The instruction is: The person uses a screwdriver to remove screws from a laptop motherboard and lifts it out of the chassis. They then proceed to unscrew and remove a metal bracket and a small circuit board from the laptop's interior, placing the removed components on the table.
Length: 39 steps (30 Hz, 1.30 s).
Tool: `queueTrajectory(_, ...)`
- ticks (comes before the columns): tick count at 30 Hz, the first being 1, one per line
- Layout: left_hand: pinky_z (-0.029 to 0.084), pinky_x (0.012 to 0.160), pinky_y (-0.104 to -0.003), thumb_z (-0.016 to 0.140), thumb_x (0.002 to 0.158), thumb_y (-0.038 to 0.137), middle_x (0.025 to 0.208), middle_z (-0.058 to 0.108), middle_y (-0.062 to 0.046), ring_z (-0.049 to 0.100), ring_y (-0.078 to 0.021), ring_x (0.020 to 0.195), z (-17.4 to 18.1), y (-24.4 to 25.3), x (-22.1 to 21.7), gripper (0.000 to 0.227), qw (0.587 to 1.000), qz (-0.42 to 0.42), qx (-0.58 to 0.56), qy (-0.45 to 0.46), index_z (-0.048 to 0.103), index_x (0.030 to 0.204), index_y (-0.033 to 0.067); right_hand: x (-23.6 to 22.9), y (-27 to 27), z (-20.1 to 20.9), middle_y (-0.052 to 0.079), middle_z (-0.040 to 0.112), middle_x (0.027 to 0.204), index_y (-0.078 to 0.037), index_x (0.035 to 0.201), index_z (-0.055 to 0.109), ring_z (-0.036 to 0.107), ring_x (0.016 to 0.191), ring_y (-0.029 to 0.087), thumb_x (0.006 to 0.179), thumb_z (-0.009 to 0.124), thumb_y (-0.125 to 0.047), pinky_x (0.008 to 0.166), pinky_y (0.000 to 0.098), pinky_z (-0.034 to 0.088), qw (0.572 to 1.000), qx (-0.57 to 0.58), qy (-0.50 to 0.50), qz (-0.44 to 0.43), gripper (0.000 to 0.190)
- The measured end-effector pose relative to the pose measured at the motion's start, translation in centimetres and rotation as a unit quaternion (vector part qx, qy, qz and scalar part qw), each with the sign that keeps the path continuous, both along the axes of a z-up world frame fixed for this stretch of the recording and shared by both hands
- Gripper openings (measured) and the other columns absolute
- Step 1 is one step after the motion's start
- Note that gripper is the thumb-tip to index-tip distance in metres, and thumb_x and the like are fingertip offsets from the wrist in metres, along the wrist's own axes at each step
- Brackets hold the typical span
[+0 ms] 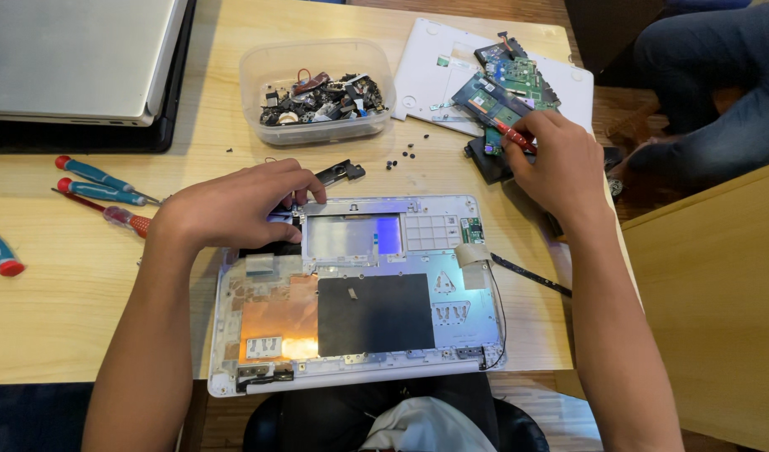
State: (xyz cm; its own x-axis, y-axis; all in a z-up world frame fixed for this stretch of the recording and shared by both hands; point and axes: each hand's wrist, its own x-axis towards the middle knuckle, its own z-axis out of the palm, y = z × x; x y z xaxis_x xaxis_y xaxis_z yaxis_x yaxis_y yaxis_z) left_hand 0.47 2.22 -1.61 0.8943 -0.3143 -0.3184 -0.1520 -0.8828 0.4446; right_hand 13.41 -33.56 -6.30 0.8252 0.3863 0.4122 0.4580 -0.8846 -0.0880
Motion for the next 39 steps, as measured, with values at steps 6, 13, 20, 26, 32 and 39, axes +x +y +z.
queueTrajectory(6, 0.048, 0.090, -0.044, 0.077, 0.072, 0.020, 0.097, 0.059, -0.008, 0.061, -0.0278, 0.100, -0.5, 0.1, 0.1, 0.039, 1.000, -0.004, -0.015, -0.007, 0.056, 0.104, 0.0116, -1.5, 1.3, 0.8, 0.007, 0.063, 0.084, -0.012, 0.100, 0.067, 0.065, 0.078, 0.036, 0.090, 0.071, -0.023, 0.065, 0.0483, 0.051, 0.999, 0.024, -0.014, 0.037, 0.015)
queueTrajectory(13, 0.049, 0.090, -0.042, 0.078, 0.071, 0.019, 0.099, 0.059, -0.006, 0.062, -0.0244, 0.100, -0.4, 0.1, 0.1, 0.042, 1.000, -0.005, -0.023, -0.007, 0.057, 0.106, 0.0123, -2.2, 2.3, 0.6, 0.001, 0.061, 0.082, -0.017, 0.099, 0.067, 0.065, 0.074, 0.030, 0.090, 0.072, -0.028, 0.063, 0.0436, 0.051, 0.998, 0.011, -0.025, 0.051, 0.015)
queueTrajectory(20, 0.049, 0.085, -0.039, 0.068, 0.080, 0.022, 0.093, 0.060, -0.005, 0.062, -0.0221, 0.092, -0.6, -0.4, 0.7, 0.024, 0.999, 0.011, -0.042, -0.031, 0.061, 0.099, 0.0101, -3.7, 3.8, 1.2, 0.000, 0.060, 0.071, -0.015, 0.092, 0.068, 0.063, 0.065, 0.028, 0.090, 0.068, -0.022, 0.059, 0.0389, 0.050, 0.993, 0.033, 0.016, 0.112, 0.007)
queueTrajectory(26, 0.051, 0.080, -0.040, 0.072, 0.077, 0.035, 0.092, 0.059, -0.001, 0.062, -0.0213, 0.091, -2.0, -2.1, 1.4, 0.032, 0.993, -0.013, -0.002, -0.114, 0.061, 0.101, 0.0161, -4.9, 4.9, 2.1, 0.002, 0.058, 0.066, -0.014, 0.089, 0.065, 0.061, 0.058, 0.028, 0.088, 0.066, -0.019, 0.055, 0.0386, 0.049, 0.984, 0.013, 0.025, 0.174, 0.006)
queueTrajectory(32, 0.051, 0.077, -0.039, 0.067, 0.084, 0.036, 0.091, 0.062, -0.002, 0.064, -0.0232, 0.089, -3.7, -2.4, 1.5, 0.027, 0.971, -0.074, 0.083, -0.211, 0.064, 0.100, 0.0153, -4.9, 4.7, 2.1, 0.002, 0.060, 0.066, -0.013, 0.089, 0.066, 0.061, 0.055, 0.027, 0.088, 0.066, -0.020, 0.053, 0.0372, 0.048, 0.981, -0.005, 0.038, 0.191, 0.007)
queueTrajectory(39, 0.051, 0.070, -0.032, 0.058, 0.092, 0.037, 0.083, 0.062, -0.002, 0.064, -0.0190, 0.082, -7.1, -2.3, 1.9, 0.023, 0.868, -0.162, 0.214, -0.418, 0.064, 0.090, 0.0151, -4.8, 4.6, 2.2, 0.001, 0.061, 0.067, -0.013, 0.090, 0.067, 0.061, 0.056, 0.027, 0.089, 0.067, -0.022, 0.053, 0.0373, 0.049, 0.978, -0.018, 0.045, 0.201, 0.009)
